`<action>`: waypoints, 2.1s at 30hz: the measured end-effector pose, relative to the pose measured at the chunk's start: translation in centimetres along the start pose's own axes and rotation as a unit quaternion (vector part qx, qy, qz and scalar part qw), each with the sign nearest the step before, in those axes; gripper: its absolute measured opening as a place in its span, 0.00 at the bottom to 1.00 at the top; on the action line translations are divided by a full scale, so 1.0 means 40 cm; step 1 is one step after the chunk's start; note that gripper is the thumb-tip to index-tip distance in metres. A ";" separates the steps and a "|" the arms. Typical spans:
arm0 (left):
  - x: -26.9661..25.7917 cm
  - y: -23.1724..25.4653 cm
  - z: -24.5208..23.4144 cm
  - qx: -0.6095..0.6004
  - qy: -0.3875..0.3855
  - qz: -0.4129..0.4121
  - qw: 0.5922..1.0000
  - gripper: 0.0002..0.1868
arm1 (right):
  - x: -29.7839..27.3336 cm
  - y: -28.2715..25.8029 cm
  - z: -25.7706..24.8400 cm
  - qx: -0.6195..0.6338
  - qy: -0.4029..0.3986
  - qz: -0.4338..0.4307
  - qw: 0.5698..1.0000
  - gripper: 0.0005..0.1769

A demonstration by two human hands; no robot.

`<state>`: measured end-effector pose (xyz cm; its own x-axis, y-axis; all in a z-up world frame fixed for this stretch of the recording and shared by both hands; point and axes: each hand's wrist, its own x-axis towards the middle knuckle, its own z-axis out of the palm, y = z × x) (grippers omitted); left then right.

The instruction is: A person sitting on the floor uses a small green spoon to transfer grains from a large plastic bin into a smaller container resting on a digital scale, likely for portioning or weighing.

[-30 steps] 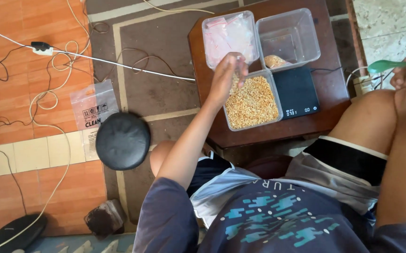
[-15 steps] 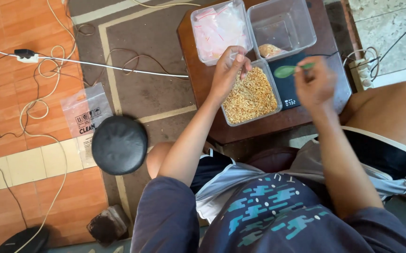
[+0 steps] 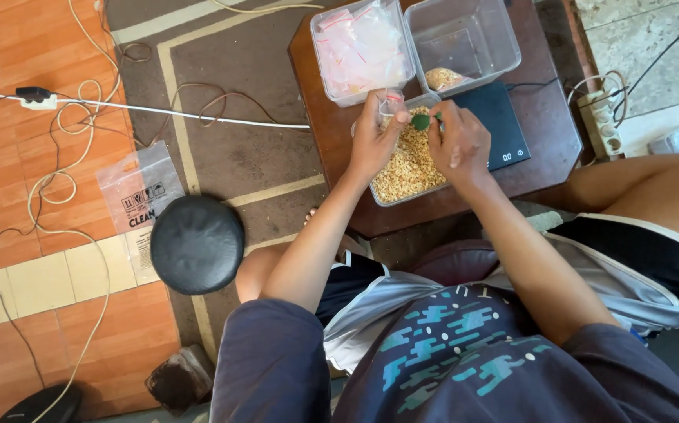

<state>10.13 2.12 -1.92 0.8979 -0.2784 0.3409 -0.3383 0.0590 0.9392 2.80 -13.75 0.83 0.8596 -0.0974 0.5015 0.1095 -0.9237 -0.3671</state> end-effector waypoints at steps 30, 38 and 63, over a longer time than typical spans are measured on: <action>-0.009 0.061 -0.016 0.100 -0.036 0.061 0.992 0.21 | 0.019 0.048 -0.033 0.403 0.092 0.178 0.893 0.05; -0.013 0.045 -0.014 0.098 -0.043 0.052 0.993 0.25 | 0.044 -0.037 -0.113 0.244 0.130 -0.031 0.961 0.06; -0.015 0.026 -0.005 0.085 -0.013 0.024 0.996 0.21 | -0.004 -0.008 -0.011 0.196 0.022 0.150 0.969 0.06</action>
<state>9.31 2.55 -1.12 0.8725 -0.3042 0.3823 -0.4257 -0.0891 0.9005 2.43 -13.61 1.20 0.8610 -0.3626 0.3566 0.0471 -0.6413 -0.7658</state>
